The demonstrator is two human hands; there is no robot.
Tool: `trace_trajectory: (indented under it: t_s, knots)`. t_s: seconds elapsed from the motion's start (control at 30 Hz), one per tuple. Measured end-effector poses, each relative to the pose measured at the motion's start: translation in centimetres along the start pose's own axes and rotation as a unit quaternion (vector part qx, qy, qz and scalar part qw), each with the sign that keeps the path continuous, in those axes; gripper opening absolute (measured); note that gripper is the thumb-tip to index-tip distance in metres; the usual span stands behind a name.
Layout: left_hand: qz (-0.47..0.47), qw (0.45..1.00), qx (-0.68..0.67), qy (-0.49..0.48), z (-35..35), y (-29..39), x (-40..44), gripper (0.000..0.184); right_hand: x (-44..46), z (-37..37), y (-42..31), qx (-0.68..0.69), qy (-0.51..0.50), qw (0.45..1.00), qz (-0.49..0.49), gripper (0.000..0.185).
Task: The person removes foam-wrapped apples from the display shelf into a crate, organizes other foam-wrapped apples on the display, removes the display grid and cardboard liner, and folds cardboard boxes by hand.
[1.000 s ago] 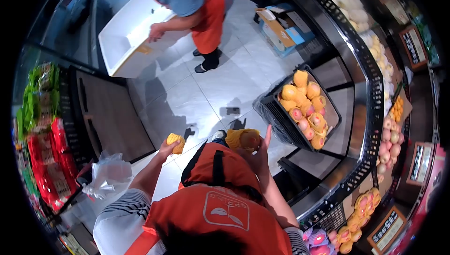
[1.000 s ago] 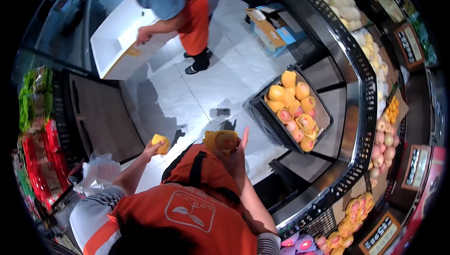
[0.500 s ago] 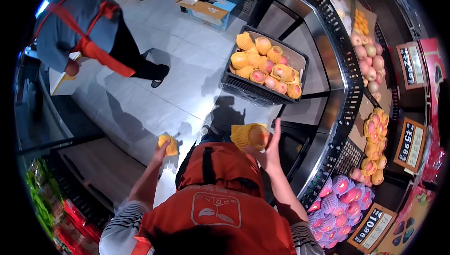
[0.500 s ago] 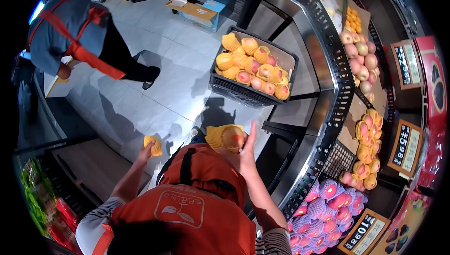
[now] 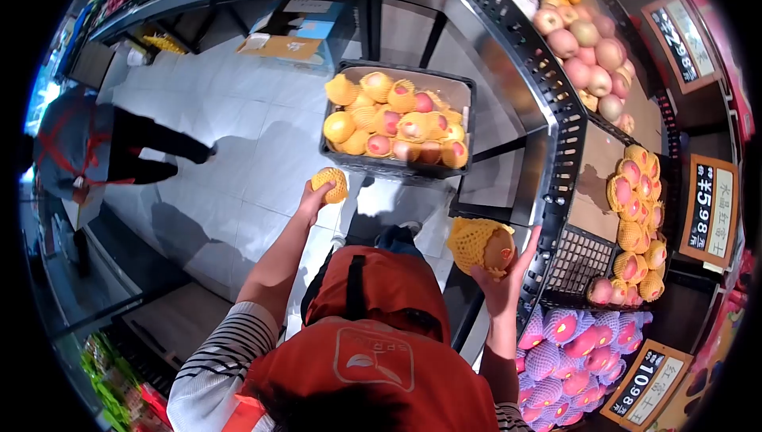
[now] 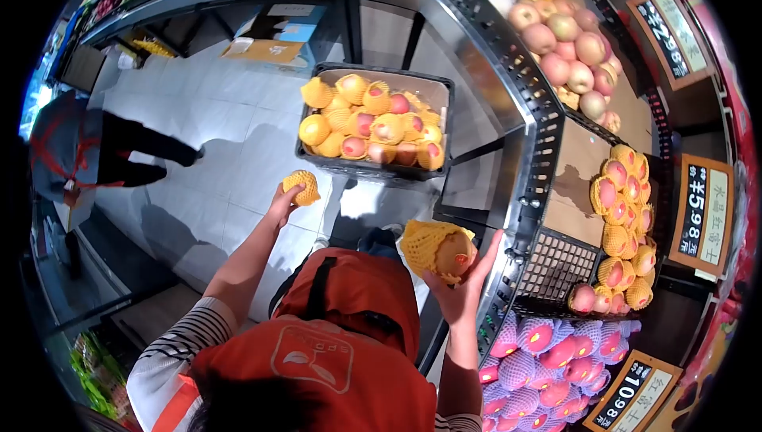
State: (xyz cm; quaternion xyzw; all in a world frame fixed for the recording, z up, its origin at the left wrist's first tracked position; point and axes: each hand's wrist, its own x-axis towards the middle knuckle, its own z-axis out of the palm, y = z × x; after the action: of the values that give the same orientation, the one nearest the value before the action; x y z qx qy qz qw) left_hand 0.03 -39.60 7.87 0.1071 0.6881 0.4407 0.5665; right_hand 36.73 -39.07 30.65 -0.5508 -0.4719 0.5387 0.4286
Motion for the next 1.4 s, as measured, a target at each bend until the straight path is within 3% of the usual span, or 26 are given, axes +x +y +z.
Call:
trace_trajectory:
  t_s: [0.17, 0.2, 0.27, 0.3, 0.33, 0.37, 0.47, 0.57, 0.67, 0.73, 0.77, 0.8, 0.87, 0.9, 1.0, 1.07, 1.1, 1.13, 1.2, 1.33, 1.4]
  knots:
    - [0.058, 0.996, -0.042, -0.047, 5.3, 1.8, 6.0, 0.052, 1.4, -4.2, -0.6, 0.04, 0.0, 0.999, 0.002, 0.123]
    - [0.059, 0.996, -0.031, -0.06, 5.9, 2.5, 7.2, 0.053, 1.5, -4.7, -1.1, 0.041, 0.012, 0.999, 0.013, 0.123]
    - [0.096, 0.994, -0.048, 0.005, 6.8, 2.7, 11.4, 0.055, 1.6, -6.1, -2.0, 0.01, 0.026, 1.0, 0.006, 0.123]
    - [0.121, 0.992, -0.029, -0.036, 7.7, 4.8, 11.4, 0.056, 1.8, -6.8, -2.5, 0.006, 0.04, 0.999, -0.009, 0.124]
    - [0.085, 0.995, 0.044, -0.024, 5.9, 4.1, 16.2, 0.062, 2.2, -7.3, -2.9, 0.002, 0.05, 0.998, -0.024, 0.124]
    - [0.129, 0.988, 0.005, -0.085, 6.2, 4.6, 17.8, 0.07, 2.5, -8.1, -3.1, -0.024, 0.076, 0.996, -0.031, 0.126]
    - [0.128, 0.985, 0.11, 0.043, 7.5, 6.6, 21.8, 0.069, 4.4, -10.4, -4.8, -0.047, 0.188, 0.979, -0.065, 0.12]
    - [0.142, 0.984, 0.103, -0.031, 8.1, 7.5, 26.0, 0.071, 7.2, -13.8, -3.8, -0.102, 0.324, 0.94, -0.039, 0.111]
    - [0.109, 0.977, 0.18, 0.025, 10.1, 8.2, 27.1, 0.075, 11.2, -18.8, 1.1, -0.195, 0.42, 0.885, -0.048, 0.112]
    - [0.11, 0.971, 0.209, -0.023, 9.0, 6.6, 31.4, 0.084, 13.8, -20.8, 4.4, -0.195, 0.419, 0.887, -0.025, 0.112]
    - [0.099, 0.958, 0.268, 0.021, 7.2, 4.2, 36.2, 0.086, 15.1, -19.0, 2.3, -0.097, 0.402, 0.91, 0.017, 0.114]
    - [0.066, 0.959, 0.276, 0.018, 7.9, 4.8, 35.8, 0.086, 15.8, -20.4, 5.6, -0.172, 0.4, 0.9, 0.011, 0.115]
    - [0.003, 0.957, 0.29, 0.017, 9.7, 7.0, 33.8, 0.086, 17.1, -18.1, 4.0, -0.103, 0.365, 0.925, 0.025, 0.116]
    - [0.035, 0.926, 0.368, 0.068, 9.8, 7.1, 34.1, 0.084, 17.4, -18.2, 4.3, -0.111, 0.369, 0.922, 0.031, 0.116]
    - [-0.03, 0.958, 0.279, -0.065, 9.4, 7.4, 34.7, 0.091, 17.6, -18.6, 5.6, -0.184, 0.383, 0.904, 0.047, 0.115]
    - [-0.04, 0.952, 0.3, -0.047, 9.8, 7.3, 35.4, 0.093, 16.9, -19.7, 4.3, -0.162, 0.326, 0.924, 0.12, 0.11]
    - [-0.036, 0.943, 0.331, -0.013, 9.9, 7.4, 35.9, 0.094, 17.4, -19.1, 0.1, -0.205, 0.33, 0.907, 0.161, 0.104]
    - [-0.032, 0.933, 0.359, 0.019, 10.0, 7.2, 36.3, 0.095, 17.5, -20.9, 0.6, -0.426, 0.353, 0.817, 0.16, 0.094]
    - [-0.024, 0.911, 0.405, 0.071, 9.6, 7.1, 36.6, 0.098, 18.3, -24.2, -0.4, -0.467, 0.404, 0.78, 0.106, 0.074]
    - [0.0, 0.867, 0.474, 0.153, 9.3, 8.2, 35.8, 0.102, 23.2, -28.9, -1.8, -0.699, 0.382, 0.599, 0.079, 0.071]
    - [0.029, 0.844, 0.501, 0.188, 10.0, 10.1, 33.0, 0.097, 25.4, -30.7, -1.6, -0.735, 0.326, 0.581, 0.128, 0.07]
